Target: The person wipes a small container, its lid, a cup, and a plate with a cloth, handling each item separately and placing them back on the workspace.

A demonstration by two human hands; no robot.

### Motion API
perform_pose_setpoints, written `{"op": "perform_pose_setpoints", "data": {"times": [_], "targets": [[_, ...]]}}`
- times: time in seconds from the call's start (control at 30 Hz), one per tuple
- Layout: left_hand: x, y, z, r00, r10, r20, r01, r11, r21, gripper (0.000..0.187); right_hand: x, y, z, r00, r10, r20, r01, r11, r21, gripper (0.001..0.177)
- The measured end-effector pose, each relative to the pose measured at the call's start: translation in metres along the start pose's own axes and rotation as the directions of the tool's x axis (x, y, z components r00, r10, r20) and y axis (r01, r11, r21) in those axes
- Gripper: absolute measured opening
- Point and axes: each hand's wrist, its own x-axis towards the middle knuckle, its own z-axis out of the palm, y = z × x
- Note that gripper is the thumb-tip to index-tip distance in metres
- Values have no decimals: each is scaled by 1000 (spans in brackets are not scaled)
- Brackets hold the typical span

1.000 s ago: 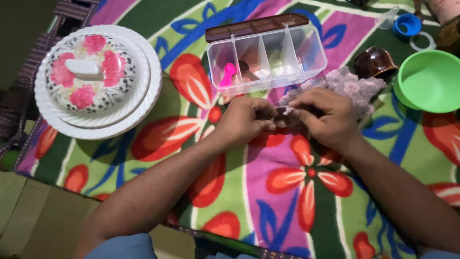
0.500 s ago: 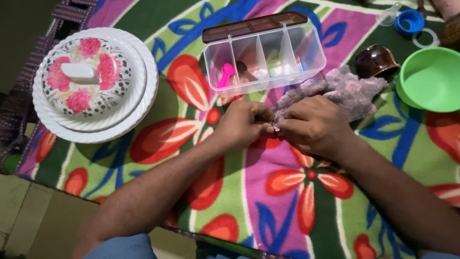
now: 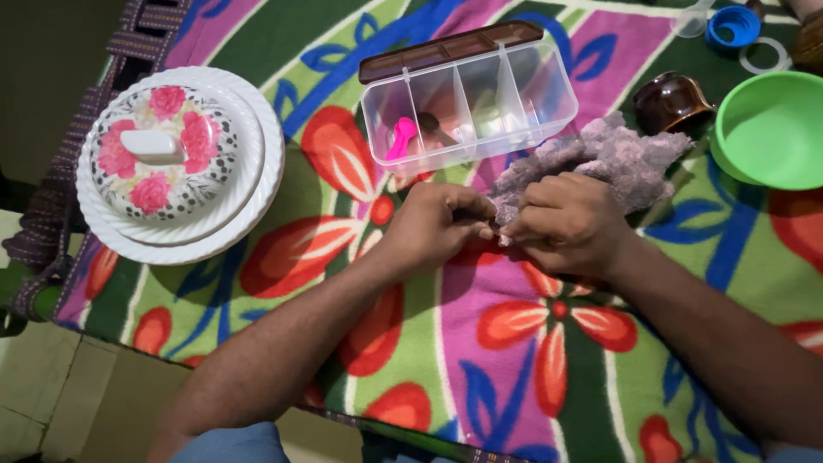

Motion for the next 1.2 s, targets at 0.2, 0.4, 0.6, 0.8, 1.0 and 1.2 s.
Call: {"op": "perform_pose_setpoints", "data": {"times": [0.2,0.4,0.6,0.8,1.0,1.2], "targets": [[-1,6,-2,999,-21,-35,24,997,68,16,6,-6,-7,997,-30,-75,36,995,90,25],[0,16,-4,1000,17,-13,-16,994,111,17,0,-5,-3,993,58,-101,-45,991,125,23],[0,15,-1,953,-296,-64,294,955,-46,19,-8,15,3,842,468,-269,-322,835,447,11],[10,-8,8,953,-295,66,295,858,-420,23,2,-4,-3,967,121,-226,-61,964,257,37],[7,-15,9,975,-212,61,211,817,-537,18,1,-7,-1,979,96,-182,-39,955,295,35],[7,-11,10,984,-175,21,163,858,-488,18,5,-6,0,937,331,-114,-289,914,284,39]]}}
